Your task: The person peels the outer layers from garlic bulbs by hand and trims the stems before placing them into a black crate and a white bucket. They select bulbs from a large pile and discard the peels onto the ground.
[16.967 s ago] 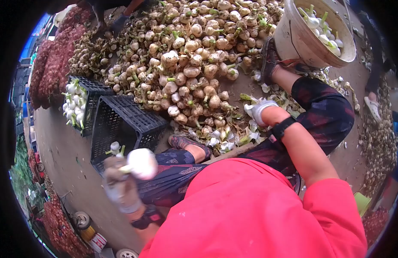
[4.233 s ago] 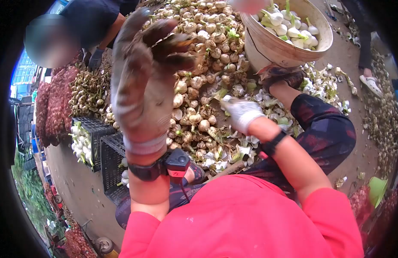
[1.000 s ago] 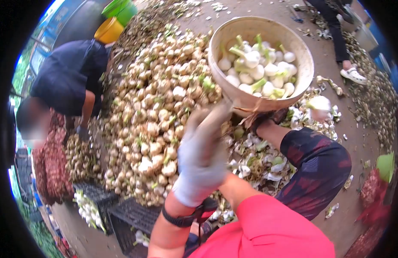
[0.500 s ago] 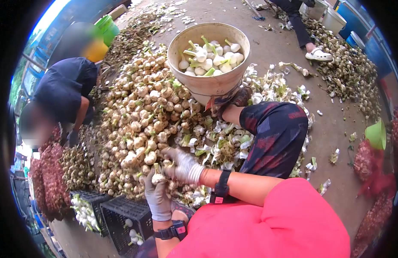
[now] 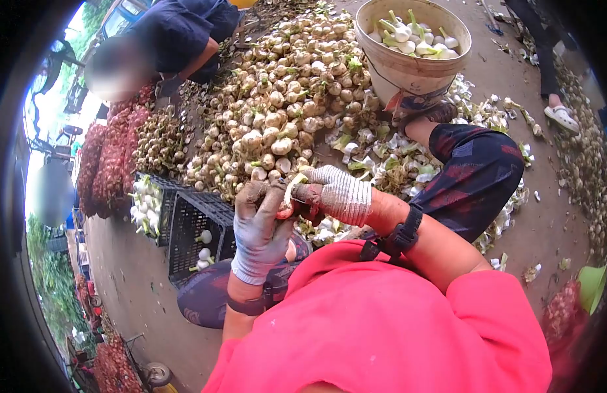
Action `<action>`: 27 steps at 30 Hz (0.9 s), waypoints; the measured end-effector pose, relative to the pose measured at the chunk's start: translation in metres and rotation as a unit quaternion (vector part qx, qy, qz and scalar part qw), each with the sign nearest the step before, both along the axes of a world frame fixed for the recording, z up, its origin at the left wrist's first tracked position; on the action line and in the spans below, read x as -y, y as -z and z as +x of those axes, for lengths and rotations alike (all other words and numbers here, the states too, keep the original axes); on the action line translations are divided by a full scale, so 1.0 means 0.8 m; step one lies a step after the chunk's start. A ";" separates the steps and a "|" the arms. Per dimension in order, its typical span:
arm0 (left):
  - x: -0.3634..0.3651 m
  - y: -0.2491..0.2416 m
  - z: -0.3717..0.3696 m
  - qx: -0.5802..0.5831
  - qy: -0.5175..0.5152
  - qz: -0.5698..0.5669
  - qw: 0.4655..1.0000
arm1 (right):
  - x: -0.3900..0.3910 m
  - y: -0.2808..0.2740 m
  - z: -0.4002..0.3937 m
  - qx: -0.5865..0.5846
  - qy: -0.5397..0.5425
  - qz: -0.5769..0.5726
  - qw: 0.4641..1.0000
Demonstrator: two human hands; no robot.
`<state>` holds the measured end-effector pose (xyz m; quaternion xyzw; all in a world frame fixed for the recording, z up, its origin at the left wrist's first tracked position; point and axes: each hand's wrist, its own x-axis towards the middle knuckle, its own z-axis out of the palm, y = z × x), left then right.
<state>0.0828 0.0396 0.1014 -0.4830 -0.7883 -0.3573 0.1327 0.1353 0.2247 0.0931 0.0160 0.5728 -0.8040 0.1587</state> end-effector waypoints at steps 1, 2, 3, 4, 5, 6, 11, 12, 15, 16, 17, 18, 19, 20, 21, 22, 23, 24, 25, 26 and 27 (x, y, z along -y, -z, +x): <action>0.006 0.001 0.000 0.017 -0.008 -0.021 1.000 | 0.002 -0.006 0.001 0.011 -0.005 0.003 1.000; 0.009 0.001 0.003 0.068 -0.008 -0.002 0.998 | 0.004 -0.008 0.000 0.023 -0.010 0.006 1.000; 0.011 0.000 0.007 0.125 -0.007 0.028 0.992 | 0.006 -0.007 -0.001 0.029 -0.021 0.022 0.999; 0.011 -0.001 0.009 0.180 -0.006 0.059 0.982 | 0.009 -0.008 -0.001 0.031 -0.023 0.021 0.999; 0.012 -0.001 0.009 0.181 -0.009 0.058 0.982 | 0.011 -0.011 -0.003 0.022 -0.022 0.076 0.997; 0.014 0.000 0.008 0.196 -0.013 0.057 0.979 | 0.015 -0.012 -0.004 0.015 -0.022 0.129 0.991; 0.014 0.012 0.004 0.196 -0.036 0.072 0.977 | 0.021 -0.008 -0.016 -0.046 -0.029 0.304 0.951; 0.013 0.017 0.004 0.198 -0.038 0.072 0.977 | 0.023 0.003 -0.017 -0.044 -0.031 0.303 0.951; 0.003 0.027 -0.001 -0.037 -0.083 0.003 0.996 | 0.011 0.032 -0.020 0.050 0.012 -0.022 0.998; 0.004 0.029 -0.003 -0.034 -0.083 0.002 0.996 | 0.006 0.023 -0.018 0.059 0.004 -0.050 0.997; 0.005 0.032 -0.006 -0.010 -0.077 0.000 0.997 | 0.002 0.025 -0.018 0.054 -0.008 -0.034 0.998; 0.004 0.034 -0.009 0.014 -0.070 -0.003 0.997 | -0.001 0.027 -0.018 0.050 -0.021 -0.018 0.998; 0.004 0.034 -0.011 0.015 -0.070 -0.003 0.997 | 0.000 0.027 -0.020 0.051 -0.020 -0.018 0.998; 0.003 0.034 -0.011 0.040 -0.060 -0.003 0.997 | 0.003 0.026 -0.021 0.122 -0.003 -0.013 0.992; 0.003 0.033 -0.010 0.066 -0.051 -0.004 0.996 | 0.005 0.025 -0.021 0.193 0.013 -0.009 0.981; 0.003 0.033 -0.009 0.092 -0.042 -0.005 0.995 | 0.001 0.020 -0.020 0.198 0.014 -0.011 0.980; 0.003 0.033 -0.010 0.098 -0.040 -0.001 0.994 | -0.004 0.011 -0.021 0.171 -0.005 -0.017 0.985; 0.002 0.035 -0.008 0.101 -0.041 -0.002 0.994 | -0.007 0.007 -0.022 0.143 -0.025 -0.024 0.989; 0.001 0.037 -0.005 0.204 -0.038 0.062 0.976 | -0.006 0.006 -0.025 0.153 -0.027 0.036 0.987; 0.000 0.038 -0.004 0.303 -0.036 0.125 0.944 | -0.004 0.012 -0.025 0.155 -0.028 0.035 0.987; 0.003 0.039 -0.009 0.469 -0.025 0.150 0.870 | 0.000 0.022 -0.025 0.090 -0.017 0.067 0.994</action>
